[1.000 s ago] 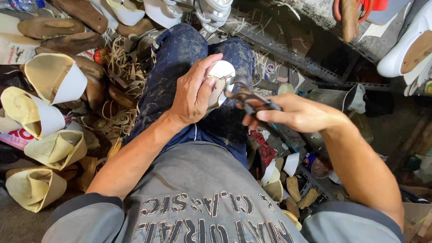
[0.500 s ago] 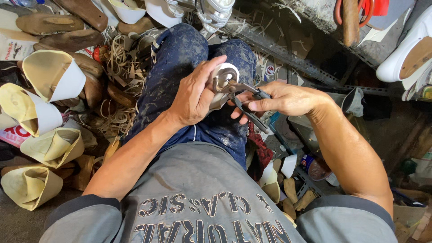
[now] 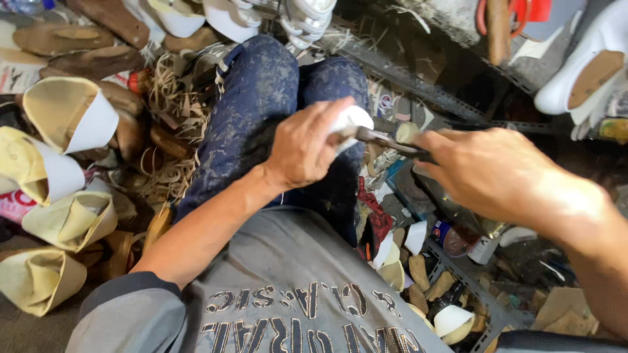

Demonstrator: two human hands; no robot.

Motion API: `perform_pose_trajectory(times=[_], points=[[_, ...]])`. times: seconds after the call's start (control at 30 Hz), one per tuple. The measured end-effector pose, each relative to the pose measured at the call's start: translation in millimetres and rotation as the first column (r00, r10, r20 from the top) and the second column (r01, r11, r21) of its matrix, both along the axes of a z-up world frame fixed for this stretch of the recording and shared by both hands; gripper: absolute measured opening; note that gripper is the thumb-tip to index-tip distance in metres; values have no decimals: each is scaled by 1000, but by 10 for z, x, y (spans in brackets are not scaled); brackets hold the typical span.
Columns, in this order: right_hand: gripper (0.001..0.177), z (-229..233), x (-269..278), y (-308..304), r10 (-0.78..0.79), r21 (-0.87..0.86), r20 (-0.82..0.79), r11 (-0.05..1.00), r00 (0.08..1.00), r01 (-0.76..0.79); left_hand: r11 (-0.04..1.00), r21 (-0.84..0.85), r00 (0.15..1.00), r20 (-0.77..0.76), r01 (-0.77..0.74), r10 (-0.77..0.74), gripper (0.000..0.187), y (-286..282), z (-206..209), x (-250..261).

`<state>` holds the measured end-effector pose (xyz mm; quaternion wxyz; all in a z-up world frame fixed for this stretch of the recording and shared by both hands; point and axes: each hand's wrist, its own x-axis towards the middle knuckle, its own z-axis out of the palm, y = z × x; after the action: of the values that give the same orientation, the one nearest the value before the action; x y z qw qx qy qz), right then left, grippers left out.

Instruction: The person holds a white shoe on their lap and uses pliers to press and shape the upper part of the shoe. They repeatedly adjust the shoe's position and use the pliers to clamp and smooth the material around the toe and sides.

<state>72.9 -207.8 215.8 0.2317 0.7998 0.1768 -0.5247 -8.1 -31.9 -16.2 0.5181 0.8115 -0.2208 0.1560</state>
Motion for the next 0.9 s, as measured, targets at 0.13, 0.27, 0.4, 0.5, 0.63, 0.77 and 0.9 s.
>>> perform_pose_trajectory(times=[0.13,0.27,0.4,0.5,0.63,0.77,0.9], points=[[52,-164,-208,4,47,208,52,977,998,-56,996,-93,992,-126,13,-24,56,180,86,19],[51,-309,-350,-144,-126,555,-37,823,991,125,1000,-28,986,-167,-10,5,66,246,12,-34],[65,-582,-650,-369,67,322,91,942,994,-93,993,-60,956,-284,-97,76,48,437,146,38],[45,-568,-606,-298,-137,583,5,805,991,109,985,-45,967,-201,-169,156,57,505,189,67],[36,-701,-561,-219,-351,582,-127,731,928,356,918,-69,920,-63,-392,388,32,440,257,6],[30,-878,-633,-236,-375,754,-81,583,923,303,804,149,815,180,-576,550,8,322,349,-36],[31,-975,-678,-253,-380,787,-97,537,920,305,795,151,807,175,-588,564,7,274,311,-52]])
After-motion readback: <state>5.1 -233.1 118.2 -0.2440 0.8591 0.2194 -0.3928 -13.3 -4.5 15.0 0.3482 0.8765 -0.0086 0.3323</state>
